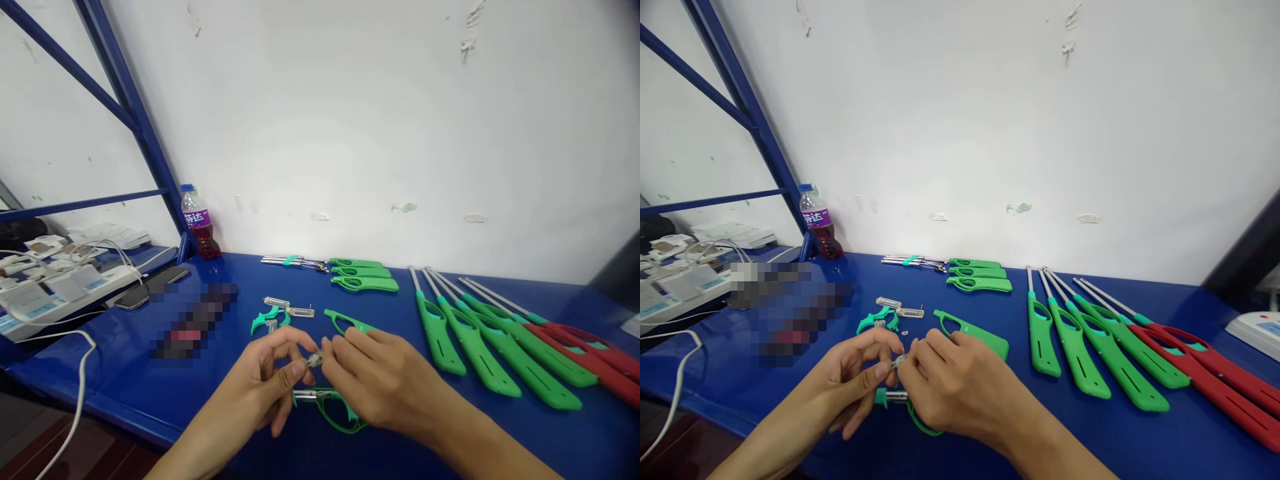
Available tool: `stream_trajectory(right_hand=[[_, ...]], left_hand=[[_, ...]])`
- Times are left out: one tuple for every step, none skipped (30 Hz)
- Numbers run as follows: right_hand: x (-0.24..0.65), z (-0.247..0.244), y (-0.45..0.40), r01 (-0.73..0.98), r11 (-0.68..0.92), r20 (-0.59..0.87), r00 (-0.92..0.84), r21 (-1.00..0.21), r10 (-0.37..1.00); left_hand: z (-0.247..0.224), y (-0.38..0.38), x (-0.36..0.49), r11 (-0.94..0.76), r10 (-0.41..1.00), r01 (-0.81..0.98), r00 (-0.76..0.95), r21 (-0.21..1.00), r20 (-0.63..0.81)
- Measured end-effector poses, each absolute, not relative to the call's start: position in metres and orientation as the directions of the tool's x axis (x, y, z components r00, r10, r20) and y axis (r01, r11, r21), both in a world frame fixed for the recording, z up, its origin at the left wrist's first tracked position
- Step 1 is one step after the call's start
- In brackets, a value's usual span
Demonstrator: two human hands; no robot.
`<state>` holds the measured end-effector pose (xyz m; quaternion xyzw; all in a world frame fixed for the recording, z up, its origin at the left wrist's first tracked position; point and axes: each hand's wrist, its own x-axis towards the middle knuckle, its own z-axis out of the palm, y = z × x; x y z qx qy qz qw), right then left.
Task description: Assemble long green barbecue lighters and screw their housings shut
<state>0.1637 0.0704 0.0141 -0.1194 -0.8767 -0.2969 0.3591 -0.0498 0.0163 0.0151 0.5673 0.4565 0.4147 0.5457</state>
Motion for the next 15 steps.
stream_trajectory(right_hand=[[0.169, 0.019, 0.071, 0.431, 0.787, 0.702, -0.713, 0.440, -0.002], [0.175, 0.023, 0.073, 0.440, 0.783, 0.702, -0.712, 0.440, 0.006], [0.181, 0.025, 0.074, 0.451, 0.783, 0.704, -0.709, 0.428, 0.024], [0.187, 0.027, 0.076, 0.464, 0.791, 0.708, -0.704, 0.399, 0.055], [0.194, 0.026, 0.078, 0.478, 0.803, 0.710, -0.697, 0.356, 0.100], [0.200, 0.025, 0.080, 0.492, 0.814, 0.711, -0.688, 0.310, 0.145], [0.207, 0.023, 0.082, 0.503, 0.822, 0.708, -0.680, 0.265, 0.188], [0.213, 0.020, 0.083, 0.513, 0.827, 0.704, -0.674, 0.231, 0.222], [0.219, 0.017, 0.084, 0.521, 0.828, 0.701, -0.670, 0.209, 0.244], [0.225, 0.015, 0.084, 0.526, 0.828, 0.698, -0.667, 0.194, 0.260], [0.230, 0.012, 0.084, 0.530, 0.828, 0.695, -0.665, 0.181, 0.274], [0.235, 0.011, 0.083, 0.533, 0.830, 0.692, -0.663, 0.167, 0.287], [0.238, 0.010, 0.081, 0.534, 0.832, 0.689, -0.660, 0.152, 0.298], [0.241, 0.010, 0.079, 0.531, 0.836, 0.687, -0.659, 0.136, 0.307], [0.244, 0.009, 0.078, 0.527, 0.842, 0.683, -0.659, 0.119, 0.316]], left_hand=[[0.016, 0.015, -0.049, 0.013, 0.972, 0.078, 0.235, 0.997, -0.031], [0.015, 0.015, -0.047, 0.002, 0.975, 0.101, 0.223, 0.995, -0.025], [0.013, 0.014, -0.045, -0.024, 0.979, 0.142, 0.203, 0.990, -0.006], [0.011, 0.012, -0.043, -0.064, 0.984, 0.207, 0.176, 0.976, 0.028], [0.008, 0.011, -0.040, -0.116, 0.986, 0.295, 0.146, 0.948, 0.075], [0.004, 0.011, -0.037, -0.179, 0.982, 0.395, 0.125, 0.901, 0.141], [0.001, 0.010, -0.033, -0.251, 0.968, 0.493, 0.125, 0.833, 0.218], [-0.002, 0.010, -0.029, -0.323, 0.945, 0.570, 0.148, 0.755, 0.292], [-0.004, 0.011, -0.025, -0.386, 0.918, 0.622, 0.185, 0.682, 0.351], [-0.006, 0.012, -0.020, -0.436, 0.893, 0.651, 0.226, 0.622, 0.390], [-0.007, 0.013, -0.015, -0.469, 0.876, 0.667, 0.265, 0.579, 0.404], [-0.008, 0.014, -0.011, -0.484, 0.868, 0.678, 0.292, 0.554, 0.401], [-0.008, 0.015, -0.006, -0.481, 0.871, 0.691, 0.308, 0.539, 0.382], [-0.008, 0.017, -0.002, -0.469, 0.879, 0.708, 0.316, 0.529, 0.357], [-0.008, 0.018, 0.002, -0.451, 0.890, 0.725, 0.320, 0.520, 0.325]])
